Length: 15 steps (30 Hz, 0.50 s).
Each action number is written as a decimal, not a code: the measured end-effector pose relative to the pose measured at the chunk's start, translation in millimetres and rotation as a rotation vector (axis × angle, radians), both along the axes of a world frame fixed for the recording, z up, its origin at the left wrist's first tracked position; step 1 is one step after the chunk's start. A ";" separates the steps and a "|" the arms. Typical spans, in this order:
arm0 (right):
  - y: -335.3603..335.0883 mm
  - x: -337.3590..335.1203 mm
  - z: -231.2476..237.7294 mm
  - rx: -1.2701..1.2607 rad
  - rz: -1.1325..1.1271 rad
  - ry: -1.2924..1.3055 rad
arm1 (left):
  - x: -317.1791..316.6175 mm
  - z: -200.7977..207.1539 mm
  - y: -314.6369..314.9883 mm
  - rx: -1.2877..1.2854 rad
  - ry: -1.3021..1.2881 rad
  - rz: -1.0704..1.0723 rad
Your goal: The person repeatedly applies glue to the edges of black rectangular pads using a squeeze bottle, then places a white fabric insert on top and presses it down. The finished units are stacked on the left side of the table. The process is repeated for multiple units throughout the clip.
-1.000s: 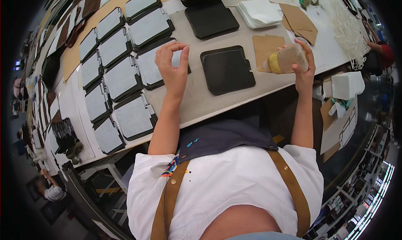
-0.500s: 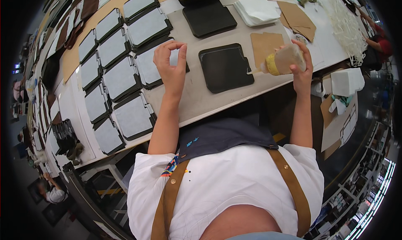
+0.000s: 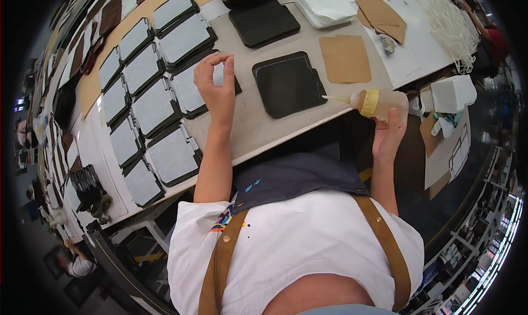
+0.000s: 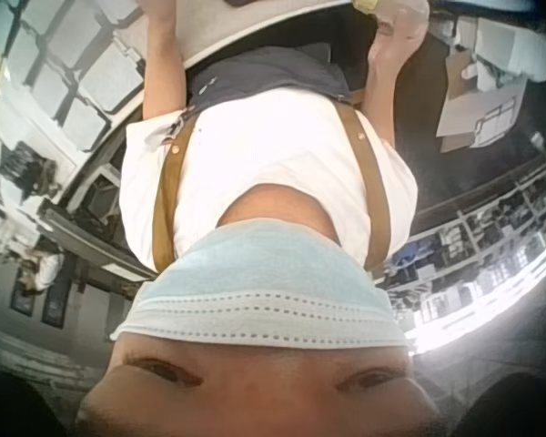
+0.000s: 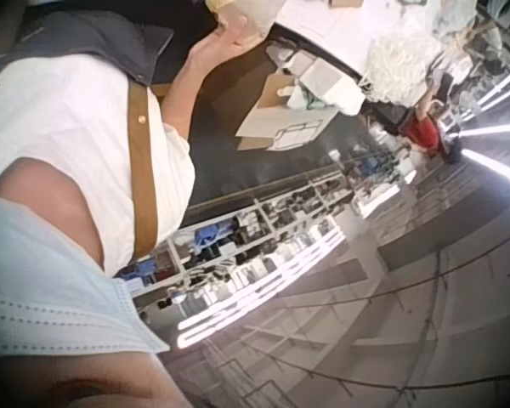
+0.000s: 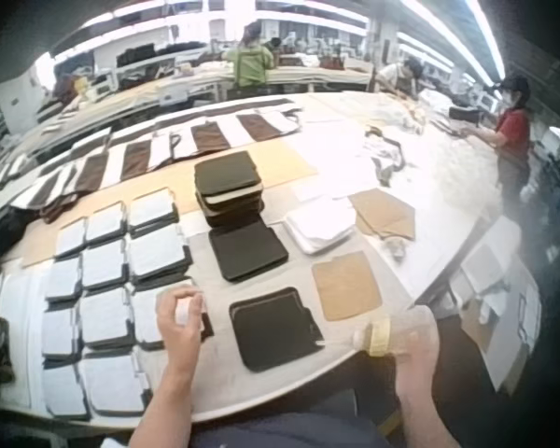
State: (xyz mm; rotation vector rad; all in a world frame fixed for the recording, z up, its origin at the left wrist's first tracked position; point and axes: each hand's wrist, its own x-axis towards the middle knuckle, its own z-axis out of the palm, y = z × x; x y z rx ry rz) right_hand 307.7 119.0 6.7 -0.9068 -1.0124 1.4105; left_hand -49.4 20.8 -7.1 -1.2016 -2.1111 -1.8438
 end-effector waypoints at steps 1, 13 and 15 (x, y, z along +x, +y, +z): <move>-11.6 -5.1 -1.0 0.041 -0.063 -0.042 | 0.4 1.0 0.1 0.005 -0.011 0.000; -46.1 -31.6 -0.5 0.519 -0.096 -0.373 | 0.2 0.8 0.0 0.005 0.006 -0.019; -45.8 -32.6 -4.0 0.572 -0.070 -0.340 | 0.4 0.1 0.8 0.007 -0.001 -0.023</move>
